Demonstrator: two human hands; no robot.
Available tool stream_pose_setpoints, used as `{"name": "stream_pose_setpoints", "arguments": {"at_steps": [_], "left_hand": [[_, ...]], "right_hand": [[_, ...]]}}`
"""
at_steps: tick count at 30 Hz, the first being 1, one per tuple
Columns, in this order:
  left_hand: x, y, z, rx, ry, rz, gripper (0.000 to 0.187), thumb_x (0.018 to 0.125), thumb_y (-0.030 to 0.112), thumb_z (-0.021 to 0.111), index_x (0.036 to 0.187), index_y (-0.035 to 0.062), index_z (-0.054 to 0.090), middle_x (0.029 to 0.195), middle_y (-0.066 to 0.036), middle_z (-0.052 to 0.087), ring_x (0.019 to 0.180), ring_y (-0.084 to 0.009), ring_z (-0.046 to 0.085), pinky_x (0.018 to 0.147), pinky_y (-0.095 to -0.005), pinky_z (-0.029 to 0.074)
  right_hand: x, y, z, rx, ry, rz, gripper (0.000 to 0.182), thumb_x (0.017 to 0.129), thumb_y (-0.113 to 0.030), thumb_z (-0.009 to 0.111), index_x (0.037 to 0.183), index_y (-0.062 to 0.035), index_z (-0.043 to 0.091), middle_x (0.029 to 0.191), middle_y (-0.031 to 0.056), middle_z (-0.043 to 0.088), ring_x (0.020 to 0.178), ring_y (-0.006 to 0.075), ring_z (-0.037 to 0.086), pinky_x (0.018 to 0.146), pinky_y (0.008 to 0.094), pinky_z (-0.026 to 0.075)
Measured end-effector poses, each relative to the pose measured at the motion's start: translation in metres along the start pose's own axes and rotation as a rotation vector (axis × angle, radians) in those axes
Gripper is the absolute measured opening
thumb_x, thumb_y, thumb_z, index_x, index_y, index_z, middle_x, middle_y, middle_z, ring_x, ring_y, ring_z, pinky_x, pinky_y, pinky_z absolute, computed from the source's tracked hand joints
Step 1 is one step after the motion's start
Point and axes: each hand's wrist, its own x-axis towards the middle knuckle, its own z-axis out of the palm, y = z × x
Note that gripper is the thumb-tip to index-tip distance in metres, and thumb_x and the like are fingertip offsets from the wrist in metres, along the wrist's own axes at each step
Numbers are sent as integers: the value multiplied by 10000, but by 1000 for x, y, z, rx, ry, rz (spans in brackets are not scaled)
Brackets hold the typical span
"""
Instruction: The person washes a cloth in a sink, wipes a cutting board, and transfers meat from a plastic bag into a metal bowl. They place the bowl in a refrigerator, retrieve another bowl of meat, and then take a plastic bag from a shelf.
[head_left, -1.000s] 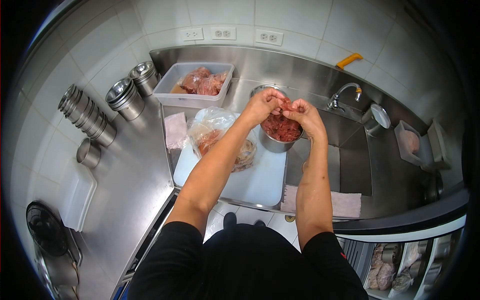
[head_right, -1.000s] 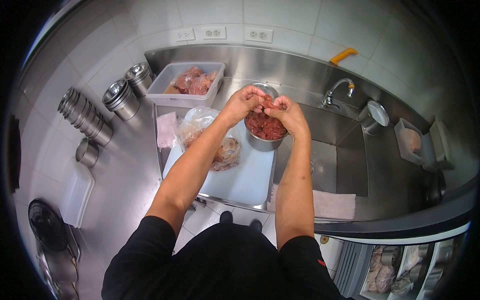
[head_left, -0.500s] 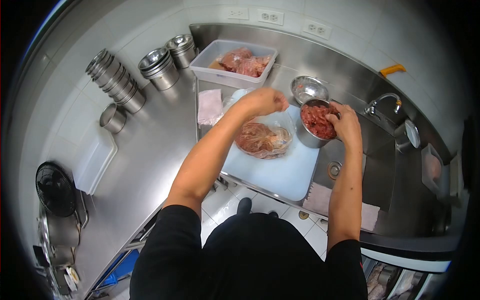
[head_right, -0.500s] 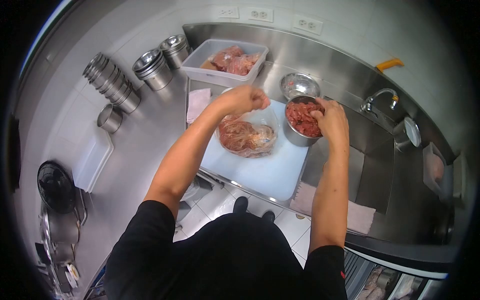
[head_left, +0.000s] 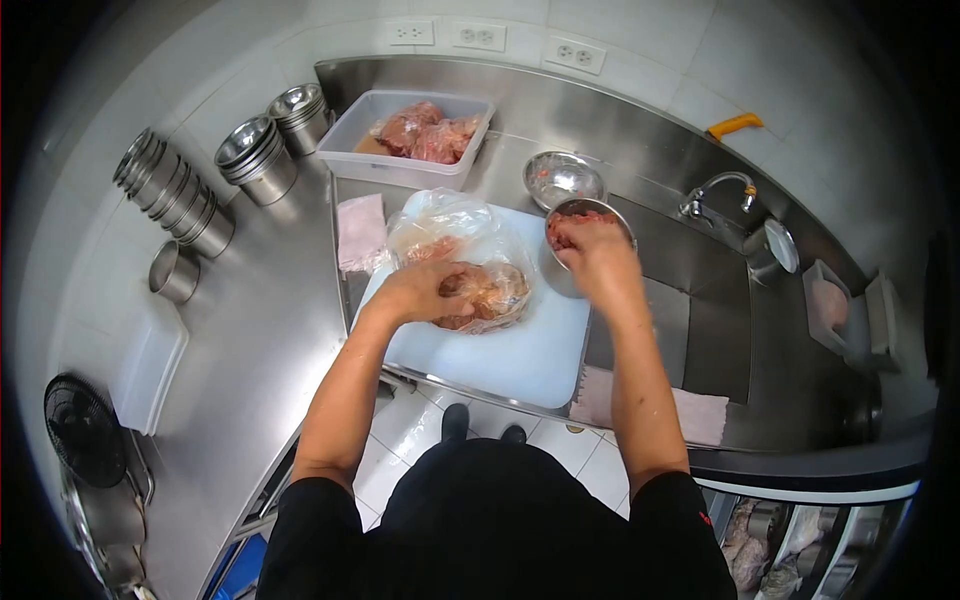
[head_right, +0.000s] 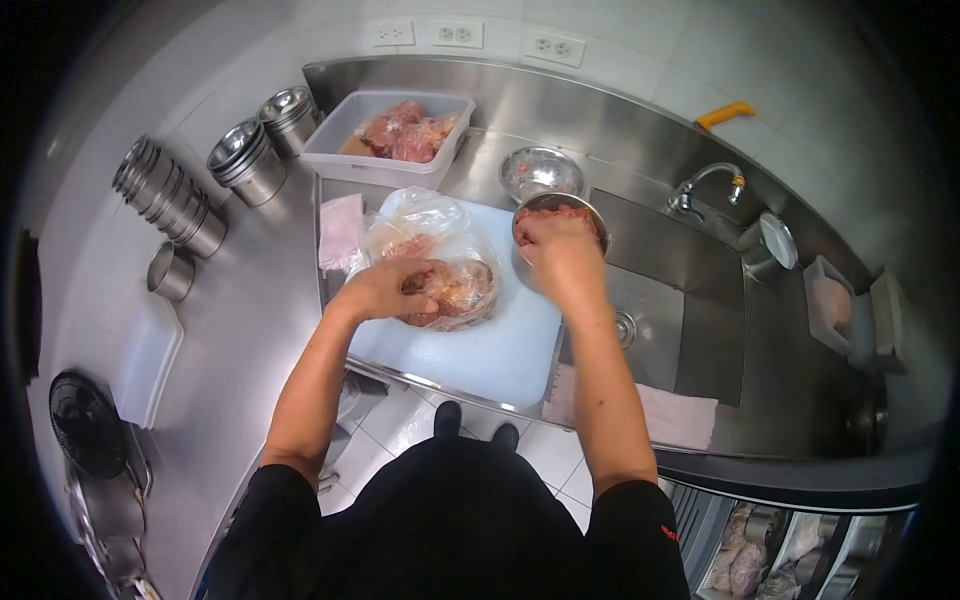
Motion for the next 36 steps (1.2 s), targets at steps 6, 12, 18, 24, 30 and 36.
{"name": "stream_pose_setpoints", "arguments": {"at_steps": [6,12,18,24,30,36], "left_hand": [[63,46,1,30,304,201,457,828,351,673,1180,62,641,1117,-171,662,1063,-332,610,930,-398,469],[139,98,28,204,334,413,414,835,326,653,1168,81,651,1059,-183,673,981,-363,633,883,-441,487],[182,134,39,320,-50,261,379,796,327,667,1105,107,685,1006,-171,689,975,-349,637,864,-423,497],[208,104,43,61,-74,296,250,800,199,661,1024,103,713,999,-153,696,928,-304,655,851,-372,504],[189,90,31,-322,-41,389,255,794,140,666,1034,56,690,1021,-141,693,926,-291,648,857,-365,495],[163,98,36,122,33,576,304,738,217,715,1000,65,692,1011,-126,668,985,-322,604,918,-401,451]], "right_hand": [[-16,44,2,-106,-223,127,201,772,-116,685,953,-33,710,978,151,670,943,346,605,861,416,481],[-35,42,-13,217,-172,123,201,843,-119,623,1009,-42,706,1099,172,664,950,344,630,873,412,494],[-18,73,-42,281,-238,489,285,790,-100,658,1073,-76,685,1042,167,672,924,348,633,847,406,501],[-7,82,-17,150,-364,228,286,762,-118,663,1046,-82,668,983,159,674,873,329,638,784,398,505],[5,96,-20,330,-435,445,172,769,-141,666,928,-73,656,880,133,686,797,283,651,711,376,512],[6,102,-6,204,-444,249,139,792,-160,654,878,-52,650,797,110,673,705,219,634,663,342,506]]}}
